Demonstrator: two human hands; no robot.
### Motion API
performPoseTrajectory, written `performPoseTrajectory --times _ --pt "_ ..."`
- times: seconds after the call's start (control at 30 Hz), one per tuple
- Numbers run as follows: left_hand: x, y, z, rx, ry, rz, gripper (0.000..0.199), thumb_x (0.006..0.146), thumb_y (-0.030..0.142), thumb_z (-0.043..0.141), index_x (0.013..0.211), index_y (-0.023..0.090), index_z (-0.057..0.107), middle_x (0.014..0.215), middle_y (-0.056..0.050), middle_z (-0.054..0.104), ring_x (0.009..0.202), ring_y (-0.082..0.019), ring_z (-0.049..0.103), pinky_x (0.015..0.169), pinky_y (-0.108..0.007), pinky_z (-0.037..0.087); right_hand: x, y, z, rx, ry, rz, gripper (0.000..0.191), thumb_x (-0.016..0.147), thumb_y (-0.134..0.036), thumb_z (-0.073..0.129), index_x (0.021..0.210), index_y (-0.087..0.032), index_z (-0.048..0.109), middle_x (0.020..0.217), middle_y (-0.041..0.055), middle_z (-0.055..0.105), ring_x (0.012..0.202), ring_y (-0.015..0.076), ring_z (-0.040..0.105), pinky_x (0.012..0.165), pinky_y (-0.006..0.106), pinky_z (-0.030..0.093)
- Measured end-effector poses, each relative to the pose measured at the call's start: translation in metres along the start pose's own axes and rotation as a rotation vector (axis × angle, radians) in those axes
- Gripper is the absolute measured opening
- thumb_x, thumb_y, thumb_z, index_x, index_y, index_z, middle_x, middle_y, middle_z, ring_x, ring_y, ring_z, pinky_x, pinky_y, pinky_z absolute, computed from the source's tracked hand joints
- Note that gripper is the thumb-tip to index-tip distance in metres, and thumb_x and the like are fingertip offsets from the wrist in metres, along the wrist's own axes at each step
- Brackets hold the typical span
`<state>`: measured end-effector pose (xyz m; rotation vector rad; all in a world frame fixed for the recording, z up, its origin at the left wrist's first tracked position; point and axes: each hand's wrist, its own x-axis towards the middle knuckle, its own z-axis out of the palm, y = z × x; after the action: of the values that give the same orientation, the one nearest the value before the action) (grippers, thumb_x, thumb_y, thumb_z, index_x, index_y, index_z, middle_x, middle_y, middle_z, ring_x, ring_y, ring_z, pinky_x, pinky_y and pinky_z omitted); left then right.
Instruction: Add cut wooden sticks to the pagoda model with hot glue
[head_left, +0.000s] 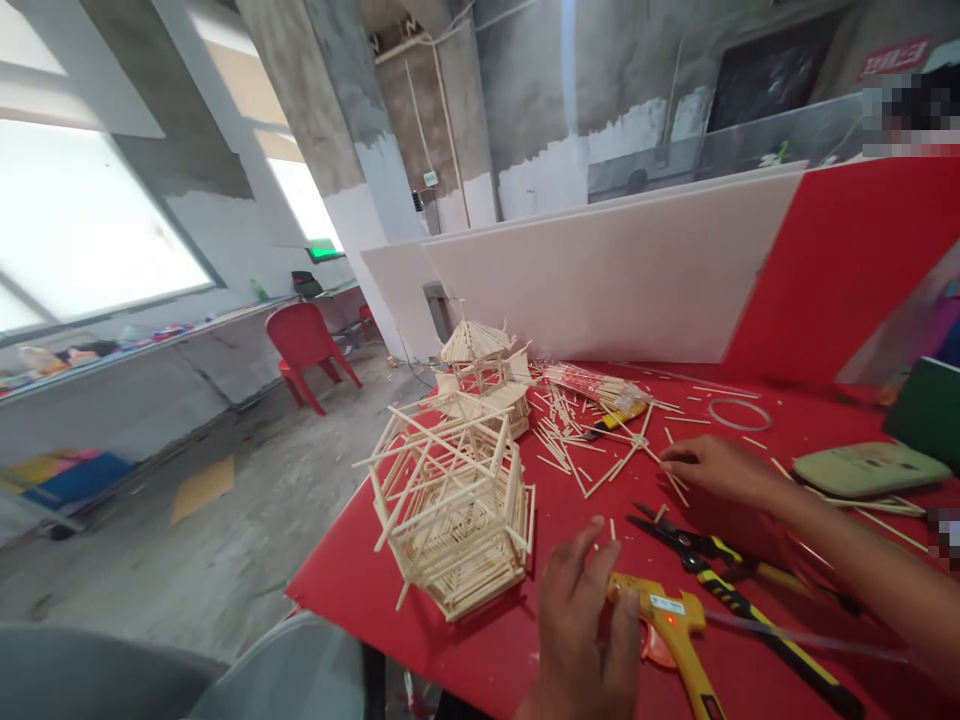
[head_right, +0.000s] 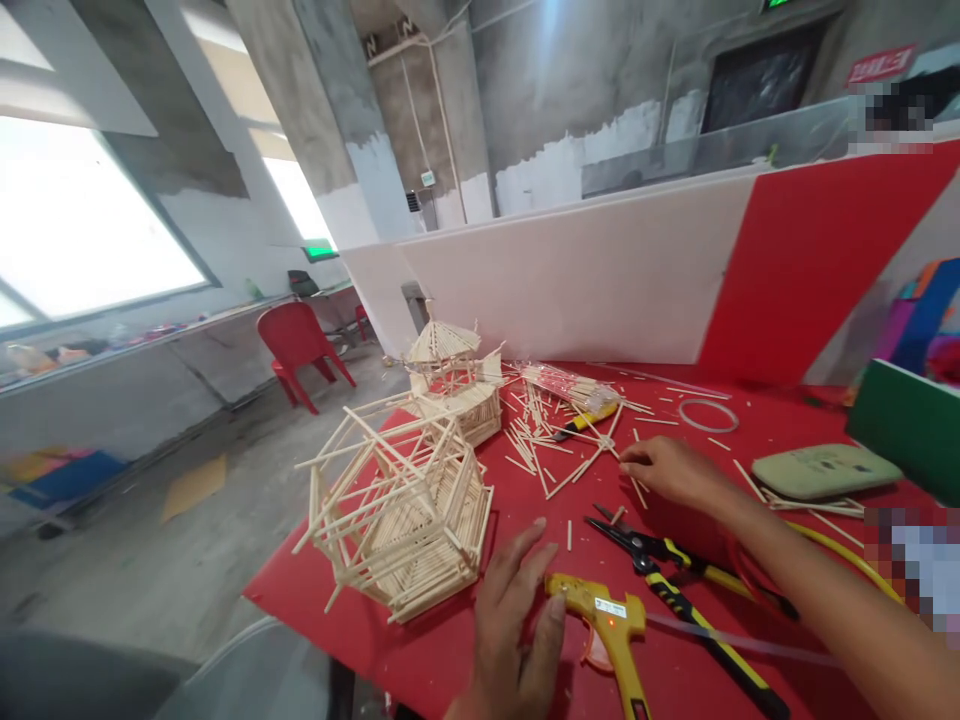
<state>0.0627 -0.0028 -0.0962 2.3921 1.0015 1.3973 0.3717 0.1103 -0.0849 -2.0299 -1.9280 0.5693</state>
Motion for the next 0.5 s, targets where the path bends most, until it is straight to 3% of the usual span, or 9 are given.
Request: performPoseTrajectory --times 0.5 --pt "-0.006 0.016 -0.012 -0.093 0.041 0.071 0.042 0.093 0.013 0.054 0.135 0.015 0.056 0.136 -0.020 0.060 0.127 -0.028 0.057 0.104 -0.046 0.051 -0.029 -0.044 -0.015 0.004 0.003 -0.037 0.033 0.085 -0.038 0.054 0.102 -0.024 0.078 0.103 0.0046 0.078 0.091 0.0241 0.071 0.072 0.030 0.047"
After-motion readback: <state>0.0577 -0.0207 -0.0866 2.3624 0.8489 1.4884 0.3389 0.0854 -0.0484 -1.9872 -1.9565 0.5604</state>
